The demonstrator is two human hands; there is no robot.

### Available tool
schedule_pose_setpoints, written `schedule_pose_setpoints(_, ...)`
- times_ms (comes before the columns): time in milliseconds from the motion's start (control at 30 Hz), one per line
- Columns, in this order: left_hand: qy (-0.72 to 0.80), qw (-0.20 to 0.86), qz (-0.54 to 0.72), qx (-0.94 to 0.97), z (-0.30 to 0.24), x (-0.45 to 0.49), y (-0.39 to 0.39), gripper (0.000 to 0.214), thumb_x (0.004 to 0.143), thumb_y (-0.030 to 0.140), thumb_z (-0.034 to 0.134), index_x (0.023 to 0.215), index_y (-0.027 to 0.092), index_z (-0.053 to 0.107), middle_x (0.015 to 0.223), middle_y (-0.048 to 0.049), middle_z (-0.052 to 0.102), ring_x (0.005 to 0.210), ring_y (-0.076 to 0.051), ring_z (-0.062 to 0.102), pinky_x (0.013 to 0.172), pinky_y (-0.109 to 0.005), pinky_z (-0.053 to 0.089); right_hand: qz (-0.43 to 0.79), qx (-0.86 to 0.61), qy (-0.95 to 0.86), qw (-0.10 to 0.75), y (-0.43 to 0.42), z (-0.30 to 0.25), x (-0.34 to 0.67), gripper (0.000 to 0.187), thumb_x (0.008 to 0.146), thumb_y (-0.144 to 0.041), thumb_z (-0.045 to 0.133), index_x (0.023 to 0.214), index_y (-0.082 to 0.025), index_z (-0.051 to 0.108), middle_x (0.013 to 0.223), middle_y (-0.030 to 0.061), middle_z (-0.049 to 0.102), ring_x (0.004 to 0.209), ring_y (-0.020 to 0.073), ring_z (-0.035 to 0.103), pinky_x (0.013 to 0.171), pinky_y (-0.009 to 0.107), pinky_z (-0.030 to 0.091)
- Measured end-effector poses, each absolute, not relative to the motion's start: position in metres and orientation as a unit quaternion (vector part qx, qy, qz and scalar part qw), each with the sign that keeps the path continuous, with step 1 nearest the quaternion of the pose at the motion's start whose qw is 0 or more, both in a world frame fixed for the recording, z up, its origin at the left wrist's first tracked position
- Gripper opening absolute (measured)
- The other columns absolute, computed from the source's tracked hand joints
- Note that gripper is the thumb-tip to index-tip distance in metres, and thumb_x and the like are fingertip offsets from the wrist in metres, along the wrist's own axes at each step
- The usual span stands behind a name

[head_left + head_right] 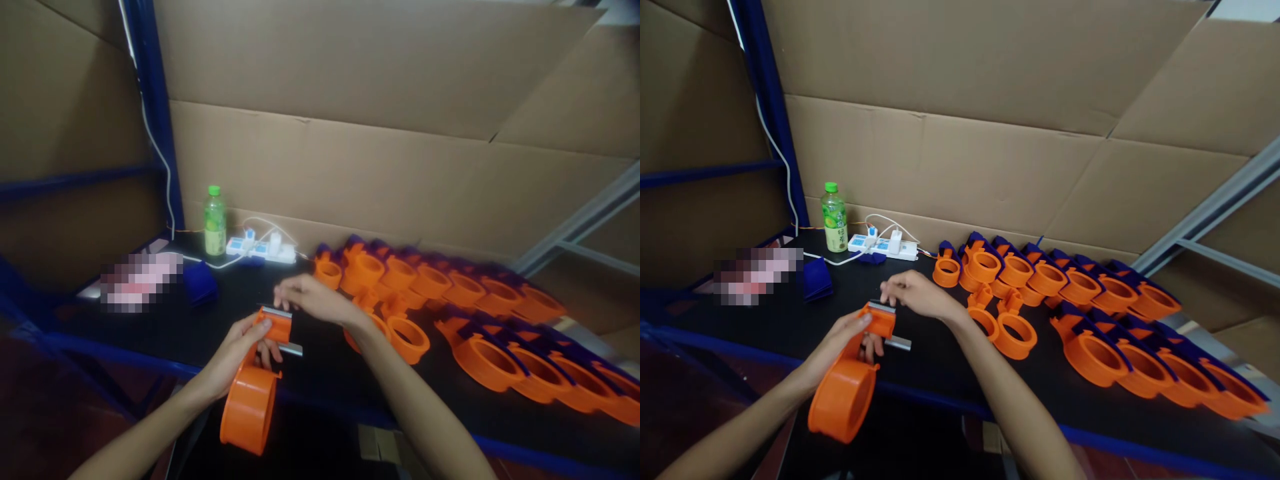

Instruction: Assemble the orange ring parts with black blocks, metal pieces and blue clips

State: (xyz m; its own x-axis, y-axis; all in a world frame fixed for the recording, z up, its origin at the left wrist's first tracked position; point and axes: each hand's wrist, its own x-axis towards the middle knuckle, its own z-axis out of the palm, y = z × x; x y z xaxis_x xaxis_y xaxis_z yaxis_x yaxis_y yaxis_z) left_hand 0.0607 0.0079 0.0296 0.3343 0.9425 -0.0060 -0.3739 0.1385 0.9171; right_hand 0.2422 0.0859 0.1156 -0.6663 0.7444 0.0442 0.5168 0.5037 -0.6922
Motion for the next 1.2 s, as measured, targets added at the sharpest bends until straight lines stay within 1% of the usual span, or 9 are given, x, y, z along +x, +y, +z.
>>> schedule_pose_setpoints(67,0.319,0.686,0.506,0.413,0.031,0.061,0.008,0.038,0.088,0.051,0.066,0.088,0.013,0.067,0.067,-0.0075,0.071,0.049,-0.011,0.058,0.051,-0.021,0.045,0.28,-0.388,-0.856,0.197,0.094,0.11,0.242,0.034,0.103,-0.033,0.04,0.104,-0.015,0.069,0.1,0.0077,0.07,0.09,0.0146,0.064,0.081,0.026,0.048)
schedule_pose_setpoints(167,0.313,0.687,0.537,0.376,0.033,0.058,0.009,0.042,0.089,0.051,0.064,0.078,0.011,0.068,0.064,-0.0072,0.068,0.052,-0.011,0.058,0.054,-0.021,0.046,0.228,-0.401,-0.866,0.192,0.097,0.095,0.243,0.021,0.097,-0.026,0.054,0.111,-0.021,0.07,0.114,0.0069,0.067,0.102,0.0164,0.062,0.087,0.027,0.045)
schedule_pose_setpoints(333,0.303,0.693,0.557,0.343,0.031,0.055,0.011,0.043,0.091,0.051,0.061,0.077,0.012,0.07,0.067,-0.0062,0.067,0.055,-0.011,0.057,0.055,-0.021,0.046,0.177,-0.416,-0.877,0.165,0.094,0.077,0.243,0.017,0.09,-0.022,0.065,0.105,-0.023,0.073,0.108,0.0054,0.068,0.095,0.0166,0.062,0.081,0.026,0.044)
schedule_pose_setpoints(500,0.316,0.684,0.556,0.351,0.025,0.053,0.014,0.048,0.09,0.055,0.06,0.074,0.011,0.071,0.059,-0.0054,0.062,0.052,-0.012,0.055,0.053,-0.022,0.045,0.155,-0.434,-0.868,0.184,0.098,0.078,0.246,0.018,0.084,-0.021,0.072,0.102,-0.02,0.073,0.1,0.0055,0.069,0.083,0.015,0.061,0.074,0.026,0.045)
schedule_pose_setpoints(667,0.318,0.672,0.575,0.342,0.031,0.055,0.012,0.044,0.087,0.054,0.065,0.085,0.01,0.072,0.065,-0.0062,0.066,0.053,-0.012,0.058,0.052,-0.022,0.047,0.147,-0.435,-0.847,0.267,0.095,0.102,0.257,0.024,0.092,-0.028,0.062,0.112,-0.017,0.069,0.107,0.0081,0.066,0.088,0.0153,0.06,0.076,0.027,0.047)
schedule_pose_setpoints(800,0.311,0.663,0.592,0.337,0.035,0.059,0.009,0.042,0.085,0.051,0.07,0.096,0.01,0.069,0.078,-0.0086,0.072,0.055,-0.012,0.06,0.057,-0.024,0.052,0.189,-0.319,-0.849,0.376,0.075,0.118,0.254,0.023,0.094,-0.032,0.06,0.109,-0.02,0.071,0.11,0.0084,0.064,0.09,0.0163,0.059,0.068,0.027,0.049)
schedule_pose_setpoints(933,0.3,0.659,0.578,0.377,0.034,0.063,0.007,0.039,0.084,0.044,0.074,0.106,0.013,0.065,0.089,-0.0086,0.073,0.057,-0.011,0.061,0.058,-0.024,0.053,0.141,-0.248,-0.9,0.331,0.059,0.116,0.24,0.024,0.095,-0.029,0.059,0.114,-0.024,0.073,0.107,0.0077,0.066,0.1,0.0191,0.057,0.081,0.033,0.051)
schedule_pose_setpoints(1067,0.294,0.659,0.575,0.386,0.031,0.064,0.007,0.032,0.087,0.043,0.07,0.096,0.013,0.064,0.082,-0.0066,0.071,0.062,-0.012,0.063,0.061,-0.023,0.052,0.079,-0.253,-0.921,0.285,0.055,0.112,0.23,0.027,0.099,-0.031,0.055,0.119,-0.027,0.072,0.11,0.008,0.064,0.105,0.0199,0.055,0.087,0.034,0.051)
schedule_pose_setpoints(1200,0.296,0.676,0.571,0.359,0.03,0.062,0.006,0.034,0.089,0.047,0.067,0.094,0.014,0.063,0.078,-0.0069,0.07,0.065,-0.015,0.064,0.062,-0.025,0.051,0.055,-0.241,-0.93,0.27,0.056,0.111,0.229,0.029,0.1,-0.029,0.054,0.123,-0.028,0.071,0.109,0.0078,0.063,0.105,0.0197,0.053,0.093,0.036,0.049)
